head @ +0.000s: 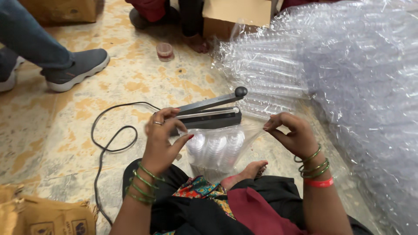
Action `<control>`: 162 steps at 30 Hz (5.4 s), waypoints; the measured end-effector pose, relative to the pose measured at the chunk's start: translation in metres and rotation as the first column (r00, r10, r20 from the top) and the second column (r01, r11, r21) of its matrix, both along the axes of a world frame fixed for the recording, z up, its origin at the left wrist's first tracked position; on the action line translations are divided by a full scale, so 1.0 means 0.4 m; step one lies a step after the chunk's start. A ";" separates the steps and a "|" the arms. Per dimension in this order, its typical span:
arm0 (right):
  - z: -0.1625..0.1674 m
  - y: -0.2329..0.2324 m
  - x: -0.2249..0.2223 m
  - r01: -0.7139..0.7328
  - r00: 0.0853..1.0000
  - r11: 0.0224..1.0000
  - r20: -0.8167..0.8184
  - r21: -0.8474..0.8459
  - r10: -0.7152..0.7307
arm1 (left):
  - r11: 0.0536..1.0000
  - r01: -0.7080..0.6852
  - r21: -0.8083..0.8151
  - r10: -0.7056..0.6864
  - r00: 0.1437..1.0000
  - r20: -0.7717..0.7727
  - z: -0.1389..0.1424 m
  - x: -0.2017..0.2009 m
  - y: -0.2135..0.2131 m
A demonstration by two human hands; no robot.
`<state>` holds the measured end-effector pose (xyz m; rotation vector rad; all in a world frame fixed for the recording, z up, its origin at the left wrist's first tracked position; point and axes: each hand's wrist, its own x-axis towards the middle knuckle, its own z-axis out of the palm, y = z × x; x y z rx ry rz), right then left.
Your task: The person sits on the floor and repeatedly seals individual bubble wrap packs using a handheld heat sealer. They place each pack on the sealer, press the handle to seal, and then set the finished pack aside. Other people are visible in the background handling similar materials.
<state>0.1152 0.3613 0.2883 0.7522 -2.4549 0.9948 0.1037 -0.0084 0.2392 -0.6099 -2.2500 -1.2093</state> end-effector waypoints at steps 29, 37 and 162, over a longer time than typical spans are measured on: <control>-0.676 0.112 0.089 0.411 0.648 -0.006 0.287 -0.912 0.706 | 0.806 0.422 0.415 -0.585 0.672 0.453 0.033 -0.673 0.489; -0.776 0.312 0.118 0.563 0.663 -0.075 0.396 -0.823 0.635 | 0.830 0.406 0.383 -0.545 0.444 0.711 -0.296 -0.879 0.749; -0.685 -0.011 -0.424 0.646 0.709 0.576 0.674 -0.501 -0.209 | 0.951 -0.294 -0.092 0.268 0.640 0.721 -0.530 -0.798 0.028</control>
